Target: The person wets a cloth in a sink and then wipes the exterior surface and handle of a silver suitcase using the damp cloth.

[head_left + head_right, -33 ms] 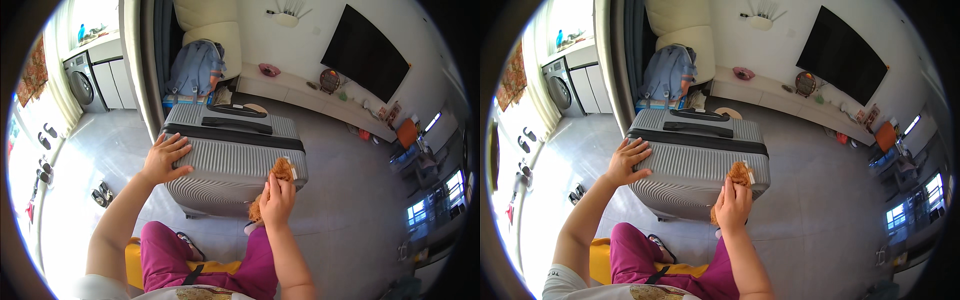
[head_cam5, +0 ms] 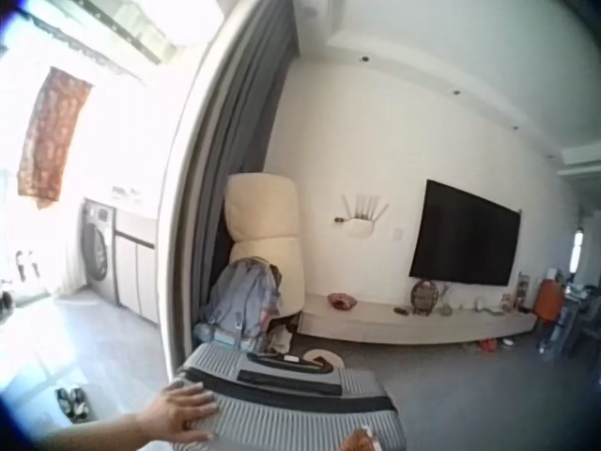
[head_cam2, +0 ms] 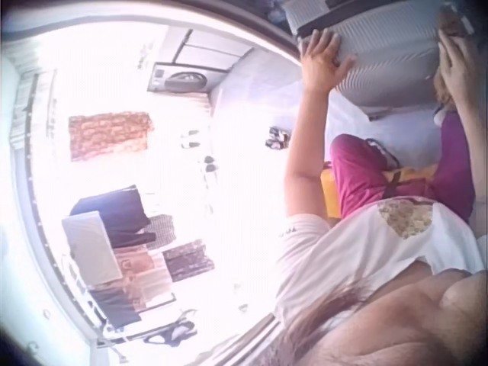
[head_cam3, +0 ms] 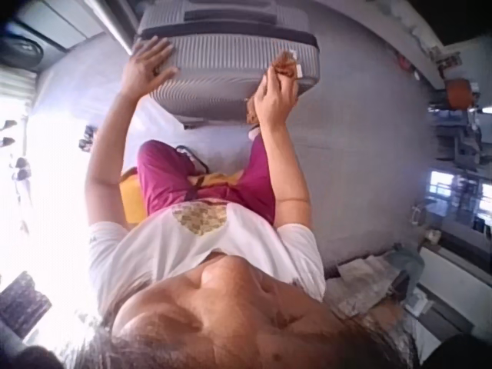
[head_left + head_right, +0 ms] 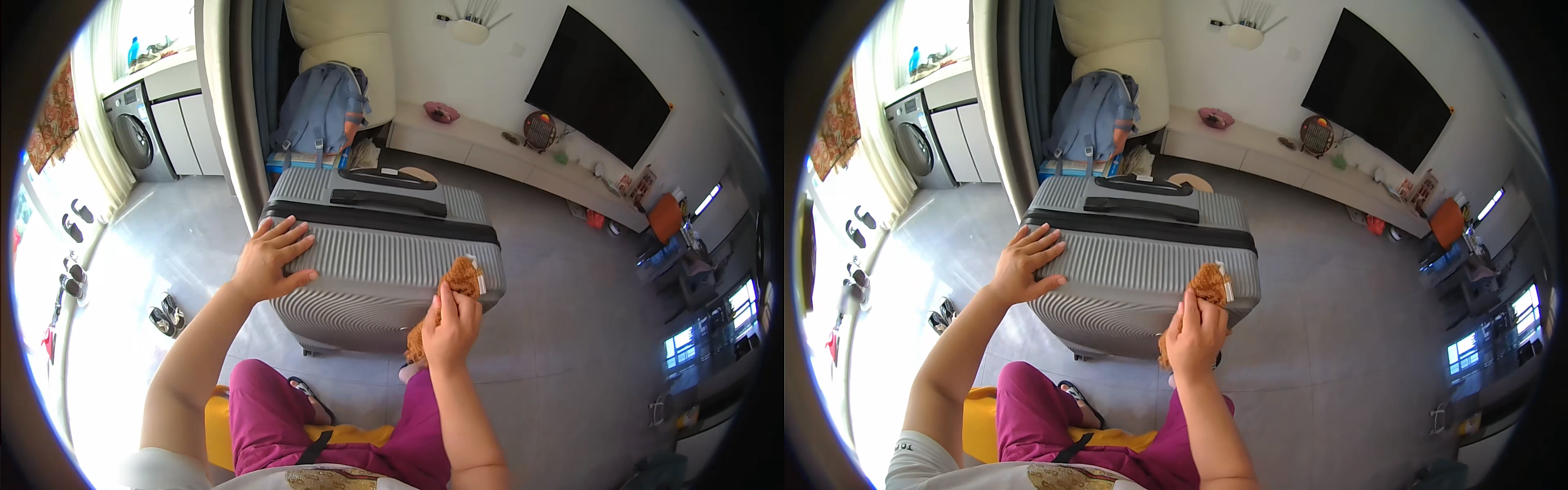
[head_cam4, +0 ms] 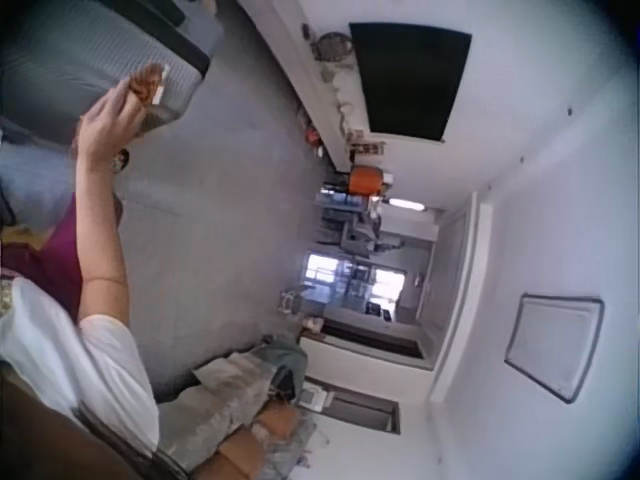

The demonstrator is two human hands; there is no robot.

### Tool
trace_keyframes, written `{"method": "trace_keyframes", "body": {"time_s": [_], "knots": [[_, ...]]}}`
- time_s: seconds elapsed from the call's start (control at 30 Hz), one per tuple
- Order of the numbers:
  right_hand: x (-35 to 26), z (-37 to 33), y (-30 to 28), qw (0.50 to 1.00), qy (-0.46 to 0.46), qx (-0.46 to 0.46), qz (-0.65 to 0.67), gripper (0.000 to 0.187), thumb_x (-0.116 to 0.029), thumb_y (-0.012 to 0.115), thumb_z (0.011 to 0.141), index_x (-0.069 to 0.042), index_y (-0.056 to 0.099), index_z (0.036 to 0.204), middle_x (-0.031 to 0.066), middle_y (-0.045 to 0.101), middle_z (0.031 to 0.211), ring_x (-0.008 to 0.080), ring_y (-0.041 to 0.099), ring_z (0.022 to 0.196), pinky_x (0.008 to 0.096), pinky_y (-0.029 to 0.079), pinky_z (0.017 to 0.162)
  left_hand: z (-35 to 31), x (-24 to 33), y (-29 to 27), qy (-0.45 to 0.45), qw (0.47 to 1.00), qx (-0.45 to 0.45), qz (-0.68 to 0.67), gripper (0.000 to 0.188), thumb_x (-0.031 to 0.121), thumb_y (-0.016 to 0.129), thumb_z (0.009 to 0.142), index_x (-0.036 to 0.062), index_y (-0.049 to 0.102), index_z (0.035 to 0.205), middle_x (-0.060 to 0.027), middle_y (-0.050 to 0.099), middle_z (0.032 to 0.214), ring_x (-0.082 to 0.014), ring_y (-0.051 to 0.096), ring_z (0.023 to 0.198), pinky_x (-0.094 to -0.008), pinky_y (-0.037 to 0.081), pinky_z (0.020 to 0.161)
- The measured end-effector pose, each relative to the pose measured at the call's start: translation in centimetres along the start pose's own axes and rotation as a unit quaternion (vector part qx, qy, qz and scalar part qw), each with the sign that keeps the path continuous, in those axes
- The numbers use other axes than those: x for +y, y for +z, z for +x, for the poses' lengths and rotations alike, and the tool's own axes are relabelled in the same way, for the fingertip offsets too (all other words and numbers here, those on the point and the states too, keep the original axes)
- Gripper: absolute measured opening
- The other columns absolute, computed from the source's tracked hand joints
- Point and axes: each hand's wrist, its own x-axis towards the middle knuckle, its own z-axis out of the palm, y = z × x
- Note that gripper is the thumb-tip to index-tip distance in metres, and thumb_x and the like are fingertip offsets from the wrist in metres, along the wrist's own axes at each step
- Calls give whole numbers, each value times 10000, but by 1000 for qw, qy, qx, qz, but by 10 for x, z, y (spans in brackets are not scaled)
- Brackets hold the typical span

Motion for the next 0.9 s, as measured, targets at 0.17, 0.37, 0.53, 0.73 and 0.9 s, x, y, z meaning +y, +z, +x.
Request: {"method": "trace_keyframes", "body": {"time_s": [0.17,0.37,0.53,0.73,0.9], "knots": [[-102,-13,35,987,-63,-81,122,271,-57,661,794,-52,668,1064,71,605,893,276,570,823,390,475,739,4,35,7,-24,1000,-13,-2,463,365,595,896,93,624,1270,-140,559,1360,-345,449,1328,-525,265,1123],[-44,17,8,991,-78,-70,78,132,-30,640,784,-68,641,911,59,624,848,272,572,784,388,467,705,3,28,6,-11,1000,-2,1,396,295,576,915,102,636,1255,-132,566,1353,-346,457,1320,-532,264,1120],[96,24,-10,993,94,25,-60,80,-50,637,813,-84,656,882,55,663,831,297,586,778,412,483,701,4,26,12,6,1000,13,5,387,349,569,930,104,660,1215,-131,596,1311,-346,488,1287,-533,287,1109],[60,13,23,994,29,93,53,116,-45,662,788,-70,669,901,73,653,845,280,595,810,400,476,739,16,34,17,5,1000,5,-10,394,292,607,885,68,660,1204,-165,591,1308,-376,484,1288,-545,280,1107],[-8,20,25,990,3,25,141,174,-15,661,780,-64,646,947,71,650,909,285,595,818,397,478,754,15,33,17,25,1000,9,0,379,290,610,882,70,667,1186,-161,608,1281,-379,504,1265,-538,303,1094]]}}
